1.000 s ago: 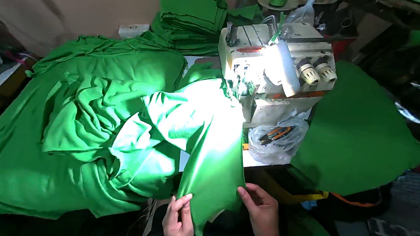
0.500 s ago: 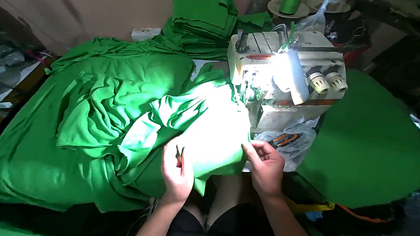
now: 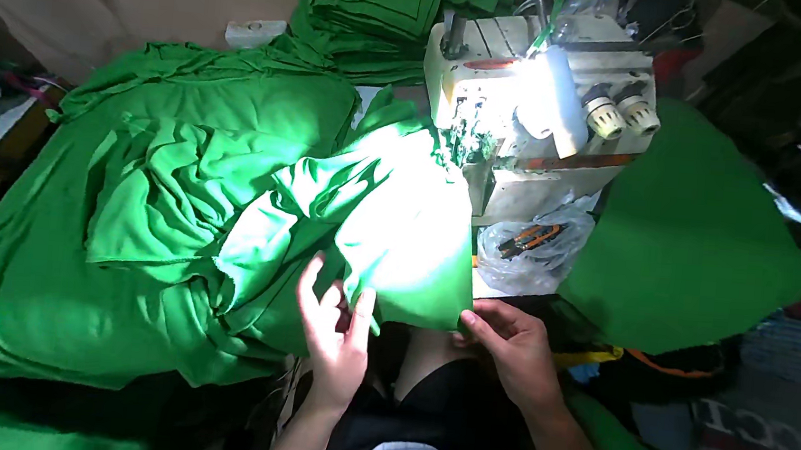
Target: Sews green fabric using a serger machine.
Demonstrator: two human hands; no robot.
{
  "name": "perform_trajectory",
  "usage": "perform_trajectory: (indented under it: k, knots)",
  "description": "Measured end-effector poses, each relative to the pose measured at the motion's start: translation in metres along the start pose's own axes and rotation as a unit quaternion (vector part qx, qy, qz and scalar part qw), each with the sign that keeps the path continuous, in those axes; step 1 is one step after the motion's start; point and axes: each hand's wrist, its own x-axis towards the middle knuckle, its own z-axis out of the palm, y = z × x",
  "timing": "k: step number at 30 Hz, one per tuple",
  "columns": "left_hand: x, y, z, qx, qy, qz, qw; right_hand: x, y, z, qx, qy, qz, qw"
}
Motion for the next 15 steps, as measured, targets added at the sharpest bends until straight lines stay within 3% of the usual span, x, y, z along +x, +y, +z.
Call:
perform_trajectory:
  k: [2,4,10,15]
  knots:
    - [-0.002,-0.008,0.006,0.082,0.026,0.136,0.987,0.0,-0.002,0.0,0.013,-0.006,-0.012,1.0]
    - [0.002,-0.008,0.008,0.147,0.039,0.211,0.966,-0.001,-0.006,-0.001,0.039,-0.014,-0.029,0.999]
    - [0.01,-0.008,0.018,0.153,0.056,0.122,0.979,0.007,-0.006,0.008,0.049,0.039,-0.011,0.998]
    - [0.048,-0.015,0.028,0.126,0.057,0.14,0.98,0.036,-0.015,0.021,-0.008,0.063,-0.037,0.997]
